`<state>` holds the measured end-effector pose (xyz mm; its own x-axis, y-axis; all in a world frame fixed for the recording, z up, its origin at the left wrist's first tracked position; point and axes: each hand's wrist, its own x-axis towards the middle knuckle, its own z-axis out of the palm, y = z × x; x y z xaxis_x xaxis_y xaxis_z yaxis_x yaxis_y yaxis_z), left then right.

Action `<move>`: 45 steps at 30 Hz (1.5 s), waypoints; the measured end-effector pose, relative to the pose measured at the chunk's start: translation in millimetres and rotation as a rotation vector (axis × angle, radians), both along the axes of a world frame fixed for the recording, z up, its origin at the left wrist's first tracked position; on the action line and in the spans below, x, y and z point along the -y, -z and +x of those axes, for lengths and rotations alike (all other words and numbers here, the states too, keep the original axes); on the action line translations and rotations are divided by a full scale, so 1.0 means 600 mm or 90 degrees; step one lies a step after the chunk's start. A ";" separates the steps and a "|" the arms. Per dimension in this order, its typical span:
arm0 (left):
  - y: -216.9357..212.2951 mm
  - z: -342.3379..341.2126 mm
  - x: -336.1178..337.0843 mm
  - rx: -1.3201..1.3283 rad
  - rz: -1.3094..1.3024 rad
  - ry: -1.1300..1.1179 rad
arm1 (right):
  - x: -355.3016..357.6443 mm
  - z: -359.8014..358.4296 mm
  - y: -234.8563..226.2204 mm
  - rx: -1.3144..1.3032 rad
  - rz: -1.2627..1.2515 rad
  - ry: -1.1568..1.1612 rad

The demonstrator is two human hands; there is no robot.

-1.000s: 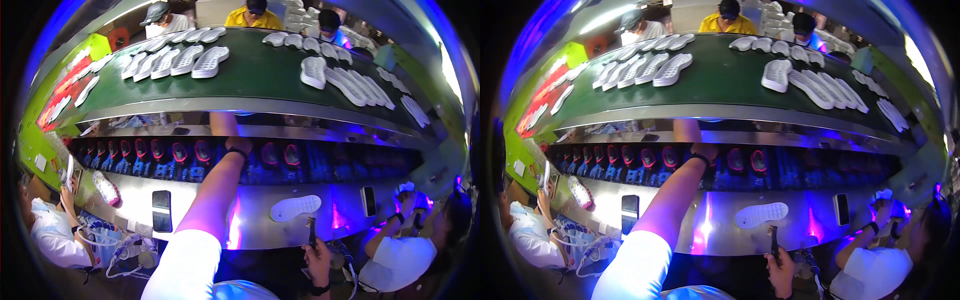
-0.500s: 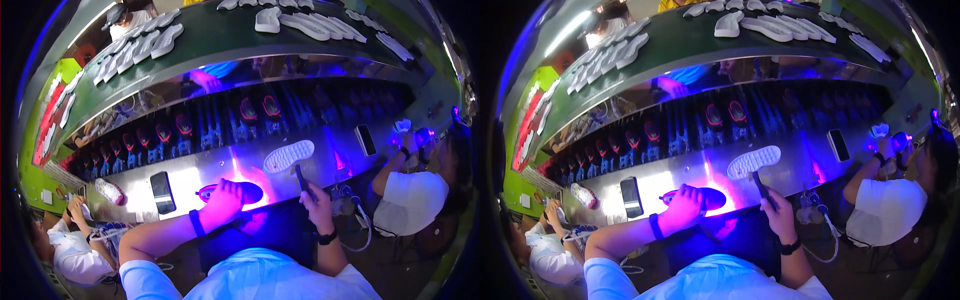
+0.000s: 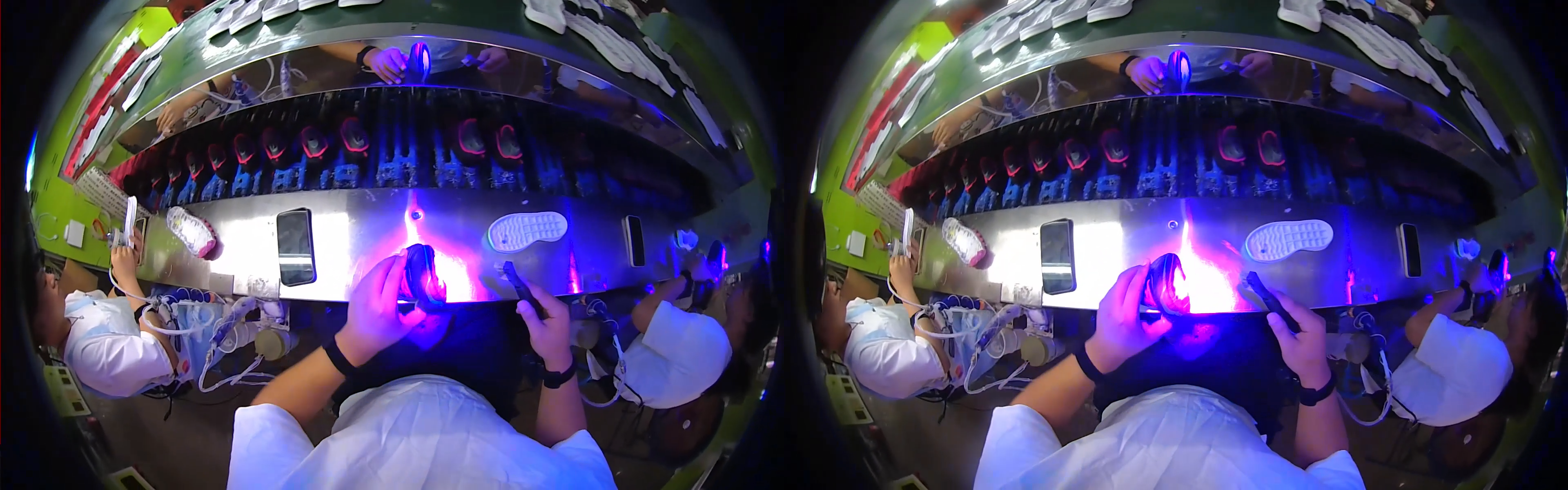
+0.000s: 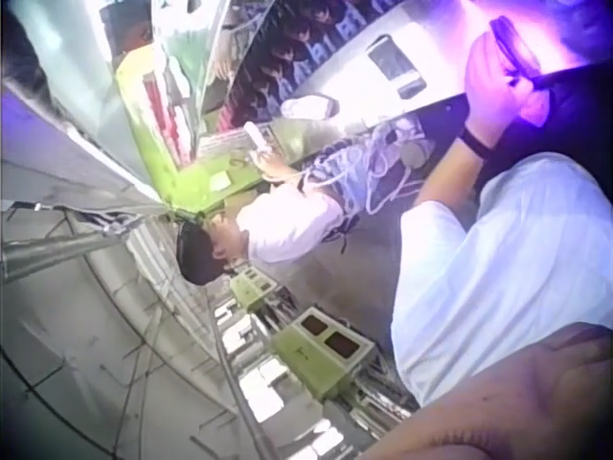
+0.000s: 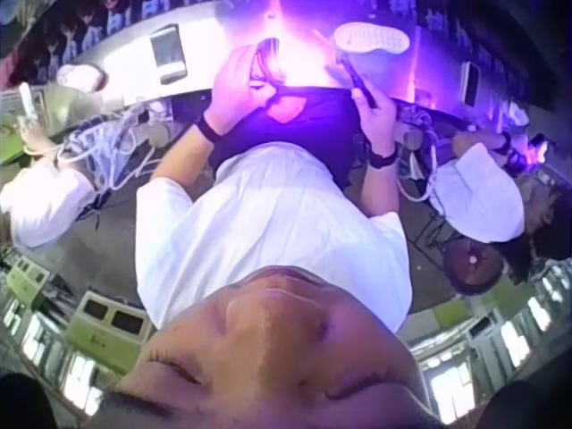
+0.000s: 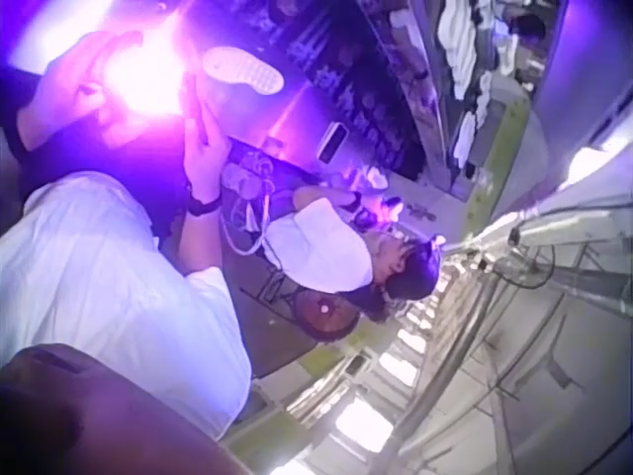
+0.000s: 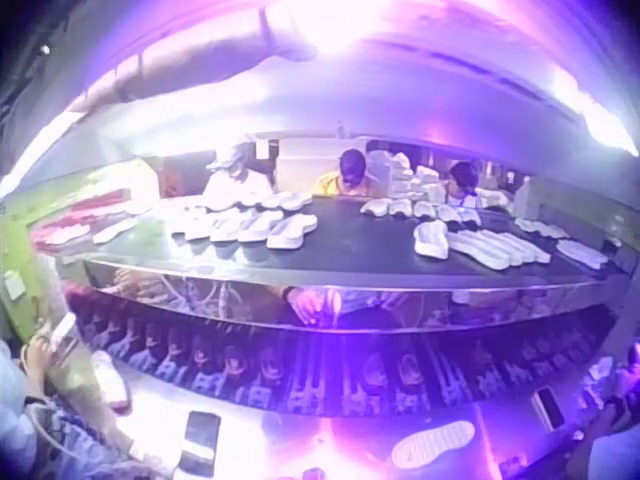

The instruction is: Applying glue to shoe uppers at an assembly line station.

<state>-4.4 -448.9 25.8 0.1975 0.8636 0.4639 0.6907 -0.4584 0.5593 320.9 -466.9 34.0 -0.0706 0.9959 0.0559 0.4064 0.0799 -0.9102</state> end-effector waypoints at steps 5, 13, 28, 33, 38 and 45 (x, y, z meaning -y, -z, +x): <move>0.024 0.034 0.017 -0.030 0.088 -0.067 | -0.014 -0.036 0.035 -0.092 -0.103 0.015; 0.039 0.017 0.084 -0.036 0.004 0.031 | -0.044 -0.078 0.049 0.004 -0.054 -0.117; 0.072 -0.010 0.107 -0.084 -0.004 0.106 | -0.019 -0.113 0.109 -0.001 -0.150 -0.129; 0.081 -0.024 0.100 -0.078 0.028 0.131 | 0.022 -0.117 0.104 -0.080 -0.218 -0.130; 0.084 -0.034 0.099 -0.084 0.009 0.166 | 0.085 -0.091 0.086 -0.103 -0.289 -0.163; 0.050 -0.018 0.092 -0.125 -0.024 0.124 | 0.042 -0.099 0.053 -0.094 -0.256 -0.136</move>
